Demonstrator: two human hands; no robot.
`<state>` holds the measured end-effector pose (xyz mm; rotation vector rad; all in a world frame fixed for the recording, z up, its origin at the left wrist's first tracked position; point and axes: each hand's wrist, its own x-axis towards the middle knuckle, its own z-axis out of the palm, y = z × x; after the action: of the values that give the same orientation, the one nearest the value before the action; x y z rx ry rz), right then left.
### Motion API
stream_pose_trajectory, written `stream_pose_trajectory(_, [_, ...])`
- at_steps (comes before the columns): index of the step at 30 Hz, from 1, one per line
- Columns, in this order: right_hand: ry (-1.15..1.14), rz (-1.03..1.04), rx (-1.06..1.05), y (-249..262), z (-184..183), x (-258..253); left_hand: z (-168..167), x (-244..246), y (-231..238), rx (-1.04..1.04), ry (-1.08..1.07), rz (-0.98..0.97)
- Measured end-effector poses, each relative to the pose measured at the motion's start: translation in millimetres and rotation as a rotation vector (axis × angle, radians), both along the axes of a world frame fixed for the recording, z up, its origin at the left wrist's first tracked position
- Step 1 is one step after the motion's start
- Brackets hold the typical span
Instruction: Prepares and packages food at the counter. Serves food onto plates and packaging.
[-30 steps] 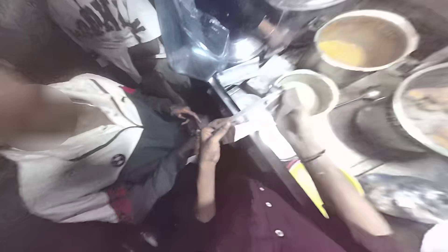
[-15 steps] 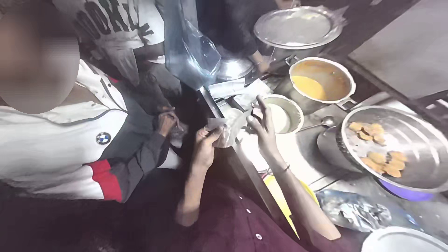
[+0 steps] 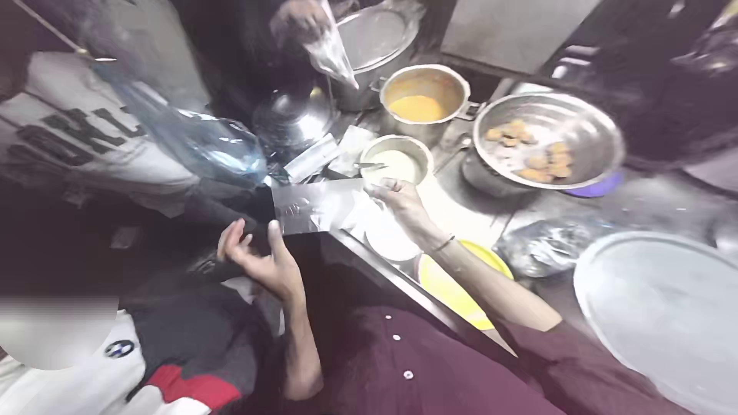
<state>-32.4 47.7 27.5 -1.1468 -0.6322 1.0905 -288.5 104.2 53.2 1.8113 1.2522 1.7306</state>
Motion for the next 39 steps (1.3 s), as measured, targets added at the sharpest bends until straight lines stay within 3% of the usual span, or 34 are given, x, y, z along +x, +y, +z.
stream_pose_trajectory(2, [-0.145,-0.095,-0.04,-1.7,8.8,0.8,7.1,38.5,-15.2,0.094,0.077,-0.106])
stream_pose_trajectory(4, [-0.128,-0.05,-0.021,-8.9,19.2,-5.2,5.7,81.2,-33.4,-0.127,0.085,-0.42])
stream_pose_trajectory(6, [0.019,-0.005,0.046,-24.3,28.5,-7.8,-10.7,106.3,-35.1,-0.34,-0.105,-0.604])
stream_pose_trajectory(8, [0.163,-0.011,0.13,-28.7,21.7,6.3,-20.4,109.8,-22.9,-0.403,-0.34,-0.625])
stream_pose_trajectory(11, [0.225,-0.012,0.135,-36.2,-2.2,20.7,-31.3,96.5,-19.7,-0.504,-0.414,-0.546])
stream_pose_trajectory(13, [0.256,0.044,0.136,-35.7,-8.0,19.0,-30.9,97.5,-23.8,-0.685,-0.519,-0.614])
stream_pose_trajectory(16, [0.317,0.086,0.171,-33.0,-14.0,13.6,-25.9,100.5,-30.2,-0.975,-0.88,-0.674])
stream_pose_trajectory(18, [0.365,0.083,0.162,-33.7,-16.7,15.3,-27.3,94.7,-27.1,-1.013,-1.108,-0.626])
stream_pose_trajectory(20, [0.213,0.116,0.186,-37.5,-23.3,15.8,-32.5,89.9,-24.3,-0.993,-1.188,-0.557])
stream_pose_trajectory(21, [-0.005,0.145,0.221,-40.5,-28.0,15.8,-36.1,90.6,-25.1,-0.975,-1.147,-0.542])
stream_pose_trajectory(23, [-0.718,0.128,0.249,-44.2,-31.5,15.3,-38.2,93.8,-32.3,-0.897,-0.95,-0.56])
stream_pose_trajectory(25, [-1.353,-0.032,0.128,-45.6,-28.6,7.0,-39.4,94.1,-44.3,-0.77,-0.715,-0.639])
stream_pose_trajectory(27, [-1.507,-0.101,-0.031,-45.9,-27.9,-5.8,-46.6,91.7,-56.1,-0.564,-0.391,-0.548])
stream_pose_trajectory(29, [-1.43,-0.06,-0.113,-53.9,-16.0,-14.0,-48.8,89.4,-55.9,-0.266,0.031,-0.325])
stream_pose_trajectory(32, [-1.338,0.152,-0.143,-74.3,-5.9,-10.0,-41.0,77.0,-44.6,-0.054,0.435,-0.28])
stream_pose_trajectory(35, [-0.946,0.305,0.046,-56.8,-22.1,17.3,-39.7,71.8,-50.6,-0.093,0.582,-0.21])
stream_pose_trajectory(37, [-0.439,0.189,0.158,-31.8,-46.1,54.3,-44.8,69.1,-48.5,-0.15,0.547,-0.162])
stream_pose_trajectory(39, [-0.24,-0.075,-0.054,2.6,-82.1,91.9,-49.0,62.4,-41.9,-0.191,0.416,-0.103])
